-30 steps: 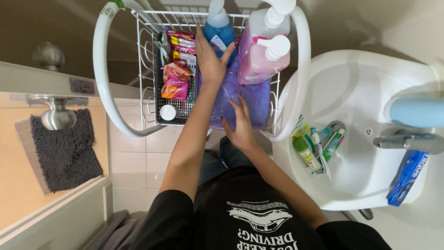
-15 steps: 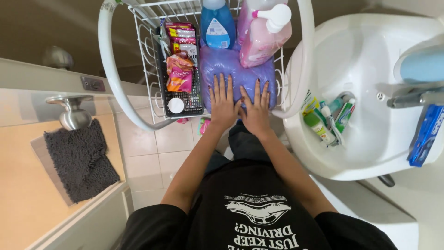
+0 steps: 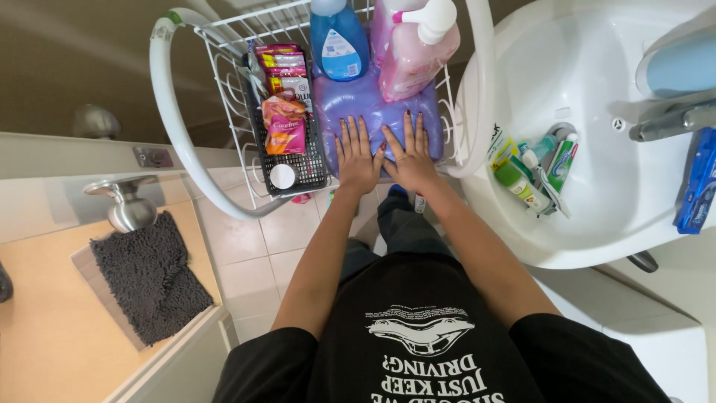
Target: The person organizes various bathroom items into a white wire basket. They place a purple plastic bag, a small orange packet, a white bottle, a pink bottle, a blue bottle, and a red bottle into the basket, arranging them to fit. The person also picks up a white bottle from the floor and places it in the basket.
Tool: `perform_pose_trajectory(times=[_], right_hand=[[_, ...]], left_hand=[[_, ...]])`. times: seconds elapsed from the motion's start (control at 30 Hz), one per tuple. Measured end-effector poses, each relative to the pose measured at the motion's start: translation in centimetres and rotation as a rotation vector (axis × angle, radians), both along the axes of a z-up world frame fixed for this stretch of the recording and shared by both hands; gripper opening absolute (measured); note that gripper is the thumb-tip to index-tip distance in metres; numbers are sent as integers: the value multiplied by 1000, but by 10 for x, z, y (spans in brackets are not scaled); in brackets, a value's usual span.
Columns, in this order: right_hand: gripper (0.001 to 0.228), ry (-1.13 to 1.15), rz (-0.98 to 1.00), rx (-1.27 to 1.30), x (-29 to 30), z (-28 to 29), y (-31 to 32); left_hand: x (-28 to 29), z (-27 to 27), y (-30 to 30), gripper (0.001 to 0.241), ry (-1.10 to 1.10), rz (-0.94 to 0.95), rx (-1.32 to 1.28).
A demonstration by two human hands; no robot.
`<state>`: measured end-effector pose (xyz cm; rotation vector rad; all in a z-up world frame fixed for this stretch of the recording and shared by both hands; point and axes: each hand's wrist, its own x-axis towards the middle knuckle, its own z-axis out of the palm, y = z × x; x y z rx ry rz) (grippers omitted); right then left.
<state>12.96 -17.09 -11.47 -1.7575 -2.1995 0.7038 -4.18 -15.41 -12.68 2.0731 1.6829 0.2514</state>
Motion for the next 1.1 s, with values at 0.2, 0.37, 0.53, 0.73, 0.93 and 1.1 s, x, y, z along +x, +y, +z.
perform_pose_trajectory(times=[0.2,0.37,0.53,0.73,0.93,1.1], right_hand=[[86,-60,34,-119,1,-7,12],[85,-70,41,-118,0,-18,18],[82,-20,20,-105,2,-2,12],[77,357,-193,217,-3,41,-7],[98,633,-430,625,-15,89,31],[110,678,-530,486,-27,89,56]], left_hand=[[4,3,-1,83,7,24,-14],[6,2,4,84,38,34,-33],[3,0,5,86,29,27,-70],[1,29,16,90,-233,120,54],[-2,77,80,76,-430,326,516],[3,84,129,105,-486,471,445]])
